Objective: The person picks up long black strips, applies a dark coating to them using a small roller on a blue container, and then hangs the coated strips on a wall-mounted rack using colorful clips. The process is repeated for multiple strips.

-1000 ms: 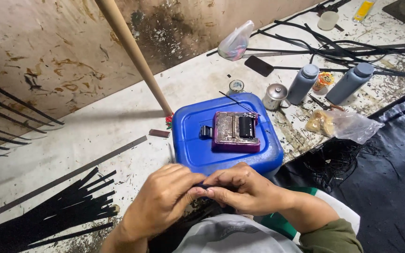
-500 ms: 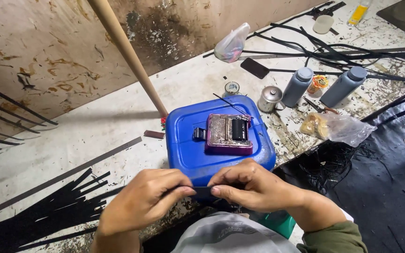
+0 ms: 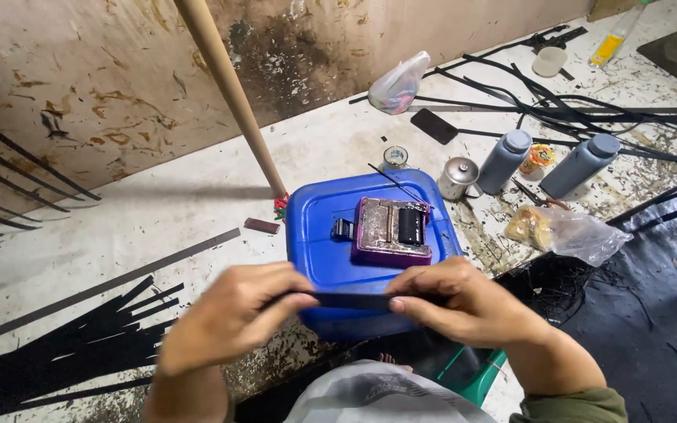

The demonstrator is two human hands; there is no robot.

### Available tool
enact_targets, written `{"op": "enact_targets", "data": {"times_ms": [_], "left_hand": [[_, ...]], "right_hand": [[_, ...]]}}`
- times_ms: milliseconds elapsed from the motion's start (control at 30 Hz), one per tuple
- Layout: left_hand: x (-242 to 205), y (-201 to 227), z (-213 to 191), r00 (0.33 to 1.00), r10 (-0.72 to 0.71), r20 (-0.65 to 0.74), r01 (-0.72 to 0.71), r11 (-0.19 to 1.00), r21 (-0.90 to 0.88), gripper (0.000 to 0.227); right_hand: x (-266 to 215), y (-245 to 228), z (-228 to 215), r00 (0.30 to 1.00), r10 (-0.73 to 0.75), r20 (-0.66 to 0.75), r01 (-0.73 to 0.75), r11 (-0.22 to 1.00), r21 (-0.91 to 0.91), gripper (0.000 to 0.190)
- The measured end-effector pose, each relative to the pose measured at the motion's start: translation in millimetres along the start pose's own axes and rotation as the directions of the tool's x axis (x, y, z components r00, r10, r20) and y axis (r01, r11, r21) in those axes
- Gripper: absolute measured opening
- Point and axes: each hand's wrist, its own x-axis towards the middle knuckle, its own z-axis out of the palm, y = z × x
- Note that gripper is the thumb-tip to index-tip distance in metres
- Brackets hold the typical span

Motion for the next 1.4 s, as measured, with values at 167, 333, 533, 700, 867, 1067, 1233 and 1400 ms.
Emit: {"op": "enact_targets", "data": {"times_ms": [167, 333, 533, 700, 867, 1067, 1233, 1400], "left_hand": [[-5.0, -1.8, -15.9, 0.986, -0.158, -0.046, 0.164, 0.972, 0.17, 0.015], [38.4, 2.8, 23.2, 0.999, 0.038, -0.006, -0.038, 0.998, 0.052, 0.022], [-39.0, -33.8, -39.3, 0.831, -0.54, -0.137, 0.557, 0.806, 0.202, 0.018], [48.7, -20.4, 10.3, 0.991, -0.134, 0.015, 0.134, 0.991, -0.005, 0.032], [48.9, -16.9, -5.9, 0.974, -0.187, -0.128, 0.179, 0.982, -0.064, 0.014], [44.0, -29.1, -9.5, 0.936, -0.311, -0.165, 0.315, 0.949, -0.005, 0.016], [76.6, -31.6, 24.3, 0.969, -0.159, -0.187, 0.162, 0.987, 0.0, 0.015], [71.3, -42.8, 34.3, 0.95, -0.095, -0.296, 0.149, 0.975, 0.165, 0.012]], "right_hand": [[-7.6, 7.7, -13.5, 0.986, 0.068, -0.152, -0.079, 0.994, -0.071, 0.017], [21.8, -7.7, -7.0, 0.999, -0.035, -0.025, 0.031, 0.986, -0.166, 0.02], [-7.3, 16.3, -48.5, 0.989, 0.046, -0.142, -0.082, 0.963, -0.258, 0.015], [45.9, -4.5, -28.4, 0.999, -0.047, -0.018, 0.04, 0.961, -0.272, 0.013], [44.4, 6.6, -58.8, 0.998, -0.012, -0.059, -0.005, 0.961, -0.276, 0.016], [41.8, 25.0, -69.0, 0.986, 0.046, -0.16, -0.079, 0.976, -0.204, 0.016], [49.6, 40.7, -55.6, 0.983, 0.003, -0.181, -0.034, 0.985, -0.167, 0.014], [37.1, 54.7, -61.5, 0.964, -0.056, -0.259, -0.002, 0.976, -0.218, 0.012]]}}
